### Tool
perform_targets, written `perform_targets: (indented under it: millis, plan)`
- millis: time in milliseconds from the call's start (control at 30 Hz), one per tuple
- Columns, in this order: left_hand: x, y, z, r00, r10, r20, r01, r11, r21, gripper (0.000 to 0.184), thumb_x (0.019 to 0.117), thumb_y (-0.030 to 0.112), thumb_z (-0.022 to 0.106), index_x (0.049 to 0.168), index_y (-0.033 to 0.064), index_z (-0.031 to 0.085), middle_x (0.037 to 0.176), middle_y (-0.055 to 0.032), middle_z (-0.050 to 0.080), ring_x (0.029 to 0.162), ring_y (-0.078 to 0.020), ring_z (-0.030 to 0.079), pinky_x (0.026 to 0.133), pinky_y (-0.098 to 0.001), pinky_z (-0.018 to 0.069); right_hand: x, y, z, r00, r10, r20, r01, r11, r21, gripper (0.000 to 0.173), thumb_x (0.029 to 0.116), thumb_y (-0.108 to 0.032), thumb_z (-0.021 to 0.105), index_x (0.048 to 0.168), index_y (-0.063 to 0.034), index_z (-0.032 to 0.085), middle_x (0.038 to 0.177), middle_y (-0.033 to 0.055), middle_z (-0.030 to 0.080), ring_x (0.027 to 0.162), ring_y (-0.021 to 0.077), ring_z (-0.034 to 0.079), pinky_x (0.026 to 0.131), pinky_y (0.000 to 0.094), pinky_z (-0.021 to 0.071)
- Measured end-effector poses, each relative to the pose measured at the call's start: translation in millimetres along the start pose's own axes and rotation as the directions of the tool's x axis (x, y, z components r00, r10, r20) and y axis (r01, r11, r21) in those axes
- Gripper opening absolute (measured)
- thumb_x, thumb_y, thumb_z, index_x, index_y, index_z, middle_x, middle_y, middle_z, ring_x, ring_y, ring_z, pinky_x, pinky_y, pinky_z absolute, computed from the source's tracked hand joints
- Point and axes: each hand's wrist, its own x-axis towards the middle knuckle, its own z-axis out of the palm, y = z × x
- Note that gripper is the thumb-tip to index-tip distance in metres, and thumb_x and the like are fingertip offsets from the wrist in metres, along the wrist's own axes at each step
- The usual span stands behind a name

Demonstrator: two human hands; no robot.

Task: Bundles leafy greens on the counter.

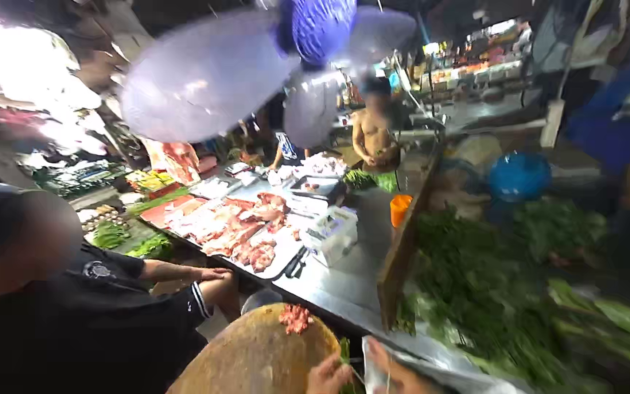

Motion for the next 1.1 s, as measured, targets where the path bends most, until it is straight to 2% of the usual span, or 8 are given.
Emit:
perform_targets:
  millis: [100,233,333,433,567,767,967,1100]
  plan:
    - [-23,4,14,0.969,0.132,0.207,-0.222,0.833,0.507,0.031,0.0934,0.01,0.072,0.122,-0.0008,0.073,0.116,-0.0194,0.073,0.113,-0.0303,0.069,0.104,-0.0482,0.0529,-4,43,-19,0.927,0.373,0.03,-0.375,0.924,0.08,0.099,0.0869,-0.027,0.079,0.161,0.002,0.021,0.162,0.0229,0.036,0.145,0.0282,0.046,0.119,0.0407,0.0419]
    - [-49,-17,46,0.766,0.413,0.493,-0.642,0.532,0.552,0.017,0.0901,0.003,0.069,0.104,0.0042,0.079,0.1,-0.0144,0.075,0.099,-0.034,0.071,0.094,-0.0553,0.0554,25,34,-32,0.84,0.457,0.293,-0.488,0.872,0.035,0.055,0.0975,-0.018,0.068,0.147,0.0022,0.052,0.121,0.0157,0.073,0.099,0.0194,0.072,0.092,0.0377,0.057]
    - [-54,1,49,0.789,0.533,0.305,-0.614,0.71,0.346,0.017,0.0903,0.012,0.074,0.105,0.0046,0.078,0.101,-0.006,0.076,0.098,-0.0136,0.07,0.093,-0.0327,0.058,32,55,-36,0.809,0.572,0.137,-0.551,0.657,0.515,0.035,0.1105,-0.023,0.04,0.135,-0.0029,0.057,0.099,0.0049,0.074,0.061,0.0045,0.06,0.056,0.0208,0.0495]
    - [-48,30,46,0.926,0.376,-0.037,-0.375,0.926,0.035,0.019,0.0891,0.005,0.073,0.107,-0.0013,0.074,0.102,-0.0035,0.076,0.095,-0.0075,0.072,0.088,-0.0264,0.0612,15,49,-39,0.894,0.445,0.048,-0.273,0.458,0.846,0.047,0.1101,-0.036,0.044,0.141,-0.001,0.047,0.13,0.0134,0.067,0.111,0.0196,0.07,0.095,0.0325,0.0575]
    - [-33,38,42,0.987,0.16,-0.014,-0.16,0.987,0.029,0.025,0.0906,0.001,0.072,0.115,-0.0055,0.069,0.097,-0.0092,0.077,0.086,-0.0144,0.075,0.083,-0.0313,0.0636,4,16,-52,0.958,0.193,0.211,-0.251,0.922,0.296,0.11,0.08,-0.049,0.083,0.159,0.0025,0.027,0.162,0.0147,0.039,0.147,0.0208,0.043,0.12,0.0344,0.0391]
    - [-17,30,38,0.945,0.043,0.325,-0.177,0.902,0.395,0.037,0.0892,0.007,0.07,0.124,-0.0046,0.067,0.112,-0.0159,0.072,0.103,-0.0194,0.069,0.097,-0.0389,0.0534,33,-45,-38,0.882,-0.005,0.47,0.032,0.998,-0.049,0.022,0.1004,-0.011,0.06,0.11,-0.0005,0.077,0.102,0.0081,0.077,0.089,0.0098,0.072,0.087,0.0316,0.0597]
    - [-3,28,34,0.98,-0.01,0.199,-0.016,0.992,0.127,0.03,0.0977,0.006,0.062,0.125,-0.0049,0.067,0.107,-0.013,0.074,0.096,-0.011,0.069,0.093,-0.0318,0.0562,9,-54,-7,0.943,-0.221,0.25,0.265,0.951,-0.16,0.026,0.1024,-0.019,0.061,0.119,-0.0043,0.075,0.129,0.0147,0.07,0.124,0.0224,0.066,0.11,0.0409,0.0522]
    - [-13,29,34,0.972,0.215,0.1,-0.234,0.936,0.264,0.028,0.0962,0.004,0.065,0.122,-0.0053,0.07,0.118,-0.016,0.073,0.11,-0.0186,0.07,0.102,-0.0367,0.0552,36,-21,-26,0.953,0.299,0.053,-0.293,0.951,-0.103,0.086,0.0902,-0.036,0.075,0.158,-0.0011,0.035,0.156,0.0145,0.048,0.131,0.0174,0.058,0.109,0.0343,0.0492]
